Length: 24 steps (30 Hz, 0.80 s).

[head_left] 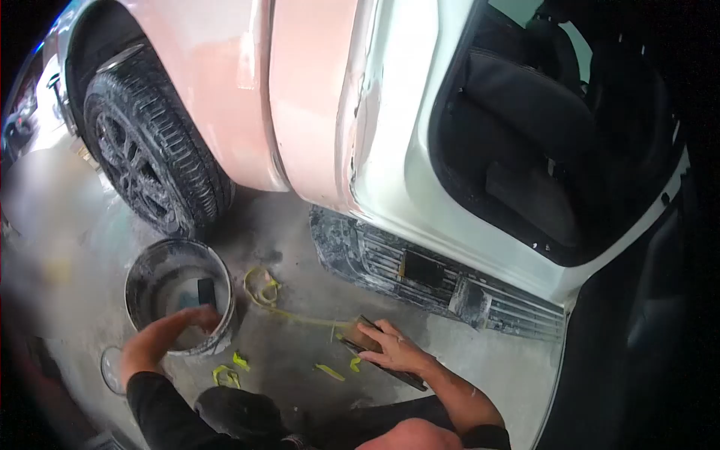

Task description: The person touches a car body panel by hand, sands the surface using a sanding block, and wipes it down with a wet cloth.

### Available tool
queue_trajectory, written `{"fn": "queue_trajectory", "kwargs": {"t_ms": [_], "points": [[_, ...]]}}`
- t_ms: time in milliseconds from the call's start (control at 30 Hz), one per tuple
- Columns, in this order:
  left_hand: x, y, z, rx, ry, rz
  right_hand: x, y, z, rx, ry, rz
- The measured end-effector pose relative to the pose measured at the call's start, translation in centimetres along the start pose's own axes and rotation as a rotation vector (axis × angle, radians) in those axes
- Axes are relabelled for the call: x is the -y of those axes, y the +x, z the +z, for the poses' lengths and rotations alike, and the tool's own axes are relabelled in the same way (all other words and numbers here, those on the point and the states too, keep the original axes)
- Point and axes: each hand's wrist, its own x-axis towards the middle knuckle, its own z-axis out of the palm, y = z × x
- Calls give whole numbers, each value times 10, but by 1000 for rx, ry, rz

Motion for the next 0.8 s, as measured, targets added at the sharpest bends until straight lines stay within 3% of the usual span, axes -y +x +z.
{"fn": "queue_trajectory", "kwargs": {"t_ms": [233,300,367,433,467,500,567,600,667,733,767,800], "points": [[27,16,10,133,509,89,-7,-11,2,41,-76,27],[29,13,8,177,698,254,-10,-4,5,56,-77,17],[27,9,0,183,933,597,-8,2,6,86,-53,31],[10,-8,-19,139,941,745,-6,10,7,135,-17,13],[-24,-44,-33,80,618,473,-6,15,7,163,0,4],[-73,-95,-48,-44,247,255,-6,20,9,147,15,-31],[-198,-206,-83,-440,343,288,-7,34,14,118,41,-104],[-248,-250,-90,-616,205,514,-8,42,17,99,28,-141],[-349,-328,-109,-922,415,880,-6,55,21,71,-6,-210],[-414,-353,-135,-1254,642,1236,6,62,18,89,-1,-229],[-450,-369,-143,-1426,761,1337,10,64,15,94,-2,-236],[-469,-366,-162,-1637,896,1250,12,65,14,97,5,-248]]}}
